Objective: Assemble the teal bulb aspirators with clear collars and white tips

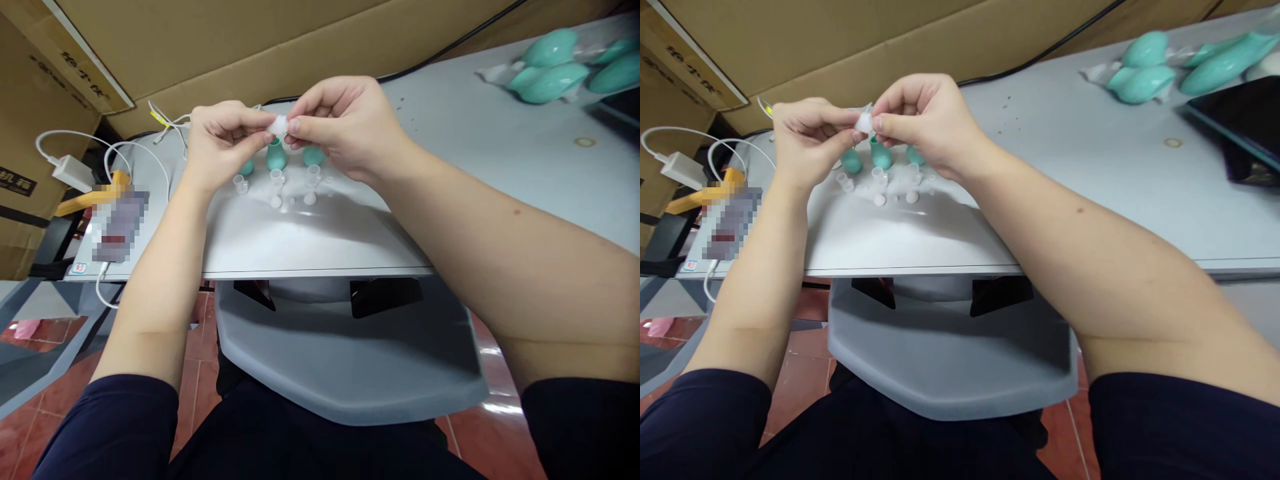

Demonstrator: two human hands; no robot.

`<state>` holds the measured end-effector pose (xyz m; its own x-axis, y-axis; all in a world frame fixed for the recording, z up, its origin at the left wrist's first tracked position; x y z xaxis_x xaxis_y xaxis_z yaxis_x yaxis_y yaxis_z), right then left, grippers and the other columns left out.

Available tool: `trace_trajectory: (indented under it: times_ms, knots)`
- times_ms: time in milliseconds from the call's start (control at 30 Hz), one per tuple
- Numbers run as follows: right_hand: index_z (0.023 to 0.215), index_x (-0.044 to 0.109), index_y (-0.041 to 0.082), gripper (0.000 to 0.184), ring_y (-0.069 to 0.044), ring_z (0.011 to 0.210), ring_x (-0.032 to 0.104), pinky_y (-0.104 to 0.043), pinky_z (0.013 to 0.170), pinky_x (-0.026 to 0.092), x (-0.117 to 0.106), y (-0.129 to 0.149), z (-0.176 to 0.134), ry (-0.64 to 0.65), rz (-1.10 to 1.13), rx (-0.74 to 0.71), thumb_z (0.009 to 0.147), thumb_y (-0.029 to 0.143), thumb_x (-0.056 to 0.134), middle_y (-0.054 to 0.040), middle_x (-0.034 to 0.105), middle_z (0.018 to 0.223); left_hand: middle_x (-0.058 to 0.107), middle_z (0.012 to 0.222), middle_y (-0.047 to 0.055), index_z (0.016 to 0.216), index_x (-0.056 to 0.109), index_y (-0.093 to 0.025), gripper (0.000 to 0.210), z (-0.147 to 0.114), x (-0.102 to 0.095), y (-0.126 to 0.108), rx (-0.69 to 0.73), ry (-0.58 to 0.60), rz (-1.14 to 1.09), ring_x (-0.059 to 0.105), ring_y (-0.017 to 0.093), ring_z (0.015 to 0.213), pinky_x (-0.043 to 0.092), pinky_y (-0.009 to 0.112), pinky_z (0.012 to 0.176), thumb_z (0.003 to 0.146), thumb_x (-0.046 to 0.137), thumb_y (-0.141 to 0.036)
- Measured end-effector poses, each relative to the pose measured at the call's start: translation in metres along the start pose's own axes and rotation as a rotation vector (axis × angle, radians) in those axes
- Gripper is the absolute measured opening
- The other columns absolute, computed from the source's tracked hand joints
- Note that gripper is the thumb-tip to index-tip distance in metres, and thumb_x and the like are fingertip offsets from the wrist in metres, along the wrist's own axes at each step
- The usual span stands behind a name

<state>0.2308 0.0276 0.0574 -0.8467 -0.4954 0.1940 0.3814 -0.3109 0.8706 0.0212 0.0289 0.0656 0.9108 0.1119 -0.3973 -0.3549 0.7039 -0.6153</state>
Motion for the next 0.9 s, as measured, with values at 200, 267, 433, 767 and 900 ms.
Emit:
trace_trajectory:
  times_ms: [200, 267, 433, 767, 900]
  knots:
    - [0.092, 0.091, 0.024, 0.018, -0.022, 0.079, 0.069, -0.042, 0.083, 0.059, -0.001, -0.005, 0.0, 0.019, 0.075, 0.068, 0.079, 0.022, 0.102, -0.0027, 0.077, 0.081, 0.08, 0.084, -0.001, 0.097, 0.085, -0.028, 0.052, 0.002, 0.0, 0.015, 0.069, 0.012, -0.121, 0.061, 0.017, 0.077, 0.045, 0.039, 0.072, 0.08, 0.104, -0.074]
    - [0.092, 0.092, 0.025, 0.017, -0.023, 0.079, 0.069, -0.043, 0.084, 0.06, -0.001, -0.007, 0.001, 0.034, 0.057, 0.073, 0.079, 0.024, 0.103, -0.0039, 0.078, 0.082, 0.078, 0.084, -0.001, 0.1, 0.084, -0.028, 0.05, 0.002, 0.001, 0.017, 0.022, 0.049, -0.113, 0.061, 0.018, 0.081, 0.045, 0.039, 0.075, 0.082, 0.104, -0.07]
    - [0.087, 0.091, 0.026, 0.023, -0.022, 0.076, 0.068, -0.043, 0.084, 0.062, -0.002, -0.009, 0.002, 0.069, 0.066, 0.105, 0.077, 0.029, 0.111, -0.0041, 0.079, 0.081, 0.079, 0.083, 0.001, 0.093, 0.083, -0.031, 0.044, 0.0, -0.001, -0.006, -0.068, 0.051, 0.015, 0.063, 0.022, 0.081, 0.047, 0.04, 0.074, 0.081, 0.1, -0.069]
    - [0.087, 0.091, 0.024, 0.014, -0.022, 0.078, 0.069, -0.041, 0.084, 0.061, -0.002, -0.006, 0.0, 0.066, 0.049, 0.137, 0.083, 0.017, 0.102, -0.006, 0.08, 0.084, 0.078, 0.077, -0.001, 0.093, 0.09, -0.029, 0.034, 0.0, 0.0, -0.009, 0.111, 0.039, -0.059, 0.054, 0.016, 0.067, 0.044, 0.037, 0.066, 0.084, 0.103, -0.06]
    - [0.086, 0.089, 0.026, 0.02, -0.023, 0.077, 0.068, -0.047, 0.092, 0.062, -0.003, -0.01, 0.001, 0.04, 0.015, 0.153, 0.081, 0.028, 0.108, -0.0053, 0.079, 0.083, 0.076, 0.079, 0.001, 0.091, 0.086, -0.03, 0.029, -0.001, 0.0, -0.017, 0.004, 0.075, 0.022, 0.063, 0.021, 0.075, 0.05, 0.039, 0.074, 0.086, 0.098, -0.057]
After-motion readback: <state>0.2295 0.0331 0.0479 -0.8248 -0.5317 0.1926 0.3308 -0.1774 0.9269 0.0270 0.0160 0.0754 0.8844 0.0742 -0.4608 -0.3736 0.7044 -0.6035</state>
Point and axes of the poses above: each hand's wrist, its own z-axis towards the middle knuckle, its own x-axis out of the palm, y = z × x, the point moved 5 cm from there along z, towards the middle knuckle
